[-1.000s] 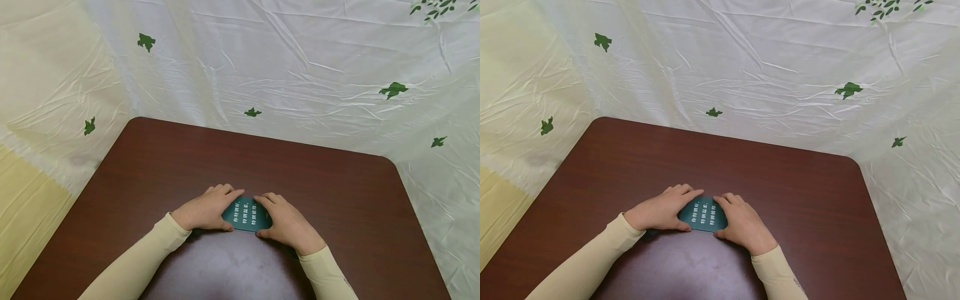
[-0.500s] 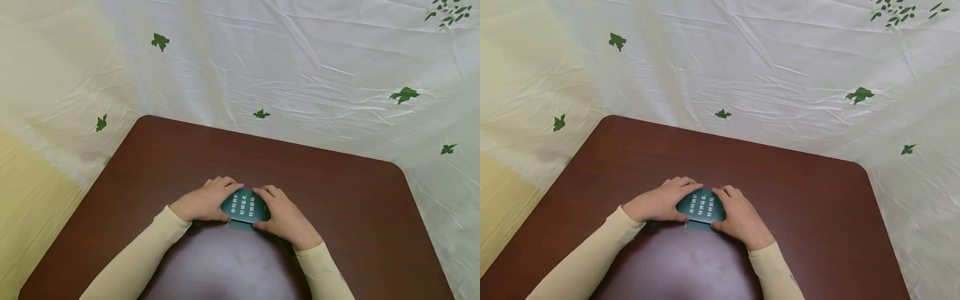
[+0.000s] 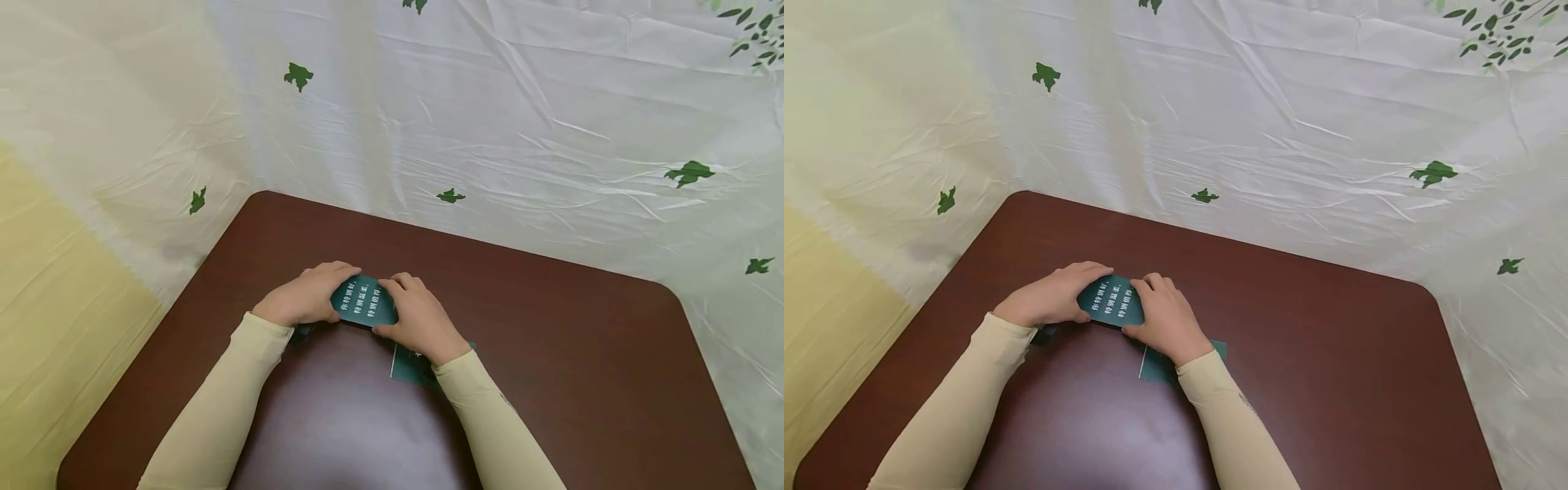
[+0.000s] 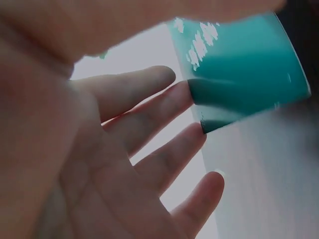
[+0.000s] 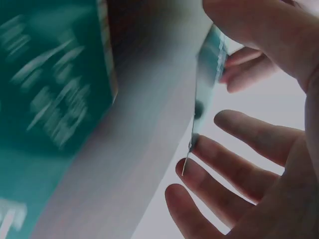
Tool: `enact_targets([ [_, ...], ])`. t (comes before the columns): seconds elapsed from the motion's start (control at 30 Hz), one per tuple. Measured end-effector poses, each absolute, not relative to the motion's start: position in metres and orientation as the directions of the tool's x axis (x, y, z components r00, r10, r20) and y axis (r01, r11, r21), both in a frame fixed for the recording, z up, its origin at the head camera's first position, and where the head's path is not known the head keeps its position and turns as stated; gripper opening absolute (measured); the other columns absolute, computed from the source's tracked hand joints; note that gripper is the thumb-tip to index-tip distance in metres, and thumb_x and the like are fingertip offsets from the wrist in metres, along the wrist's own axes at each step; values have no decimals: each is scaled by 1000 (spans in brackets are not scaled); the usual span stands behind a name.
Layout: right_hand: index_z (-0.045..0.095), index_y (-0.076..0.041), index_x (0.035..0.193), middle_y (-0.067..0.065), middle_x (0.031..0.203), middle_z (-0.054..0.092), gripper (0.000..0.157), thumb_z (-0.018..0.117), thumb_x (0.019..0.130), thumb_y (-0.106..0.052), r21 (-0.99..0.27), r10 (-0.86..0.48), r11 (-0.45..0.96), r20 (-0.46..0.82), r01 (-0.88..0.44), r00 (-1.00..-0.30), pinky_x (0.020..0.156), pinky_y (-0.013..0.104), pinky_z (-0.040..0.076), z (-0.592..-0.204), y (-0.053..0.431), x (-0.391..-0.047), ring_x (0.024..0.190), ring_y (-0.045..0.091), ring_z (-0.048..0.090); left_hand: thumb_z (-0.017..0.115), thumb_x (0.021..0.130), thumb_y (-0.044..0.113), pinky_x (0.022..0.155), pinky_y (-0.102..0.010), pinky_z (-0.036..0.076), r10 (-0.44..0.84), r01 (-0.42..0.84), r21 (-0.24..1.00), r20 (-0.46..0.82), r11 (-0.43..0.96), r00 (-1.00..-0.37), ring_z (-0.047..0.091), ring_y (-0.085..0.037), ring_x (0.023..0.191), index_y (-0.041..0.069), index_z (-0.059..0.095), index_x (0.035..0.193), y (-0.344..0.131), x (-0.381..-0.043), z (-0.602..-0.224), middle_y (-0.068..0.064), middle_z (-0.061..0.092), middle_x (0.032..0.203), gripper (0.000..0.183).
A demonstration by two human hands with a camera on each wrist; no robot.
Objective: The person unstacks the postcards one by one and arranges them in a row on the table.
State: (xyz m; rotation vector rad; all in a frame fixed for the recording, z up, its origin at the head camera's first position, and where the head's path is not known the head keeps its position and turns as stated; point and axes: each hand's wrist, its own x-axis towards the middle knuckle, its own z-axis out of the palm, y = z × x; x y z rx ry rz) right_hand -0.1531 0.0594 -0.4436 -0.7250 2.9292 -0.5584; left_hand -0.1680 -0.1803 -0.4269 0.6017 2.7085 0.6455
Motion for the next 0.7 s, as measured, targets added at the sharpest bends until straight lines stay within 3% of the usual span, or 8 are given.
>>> enact_targets([
  [0.23,59,-10,154,10,146,58,83,92,85,-41,-338,-471,830,1,-443,-882,105,47,55,-449,27,-171,125,29,57,83,85,2,120,-61,43,371,239,479,-201,845,-907,45,-36,149,10,41,166,-199,-179,-432,-11,42,171,92],
  [0.7,56,-10,156,11,151,57,83,91,87,-41,-318,-480,837,-33,-446,-877,112,47,53,-456,-13,-191,133,30,55,79,83,2,121,-71,35,313,197,462,-190,865,-930,36,-39,156,9,39,168,-229,-188,-442,-14,39,171,94],
])
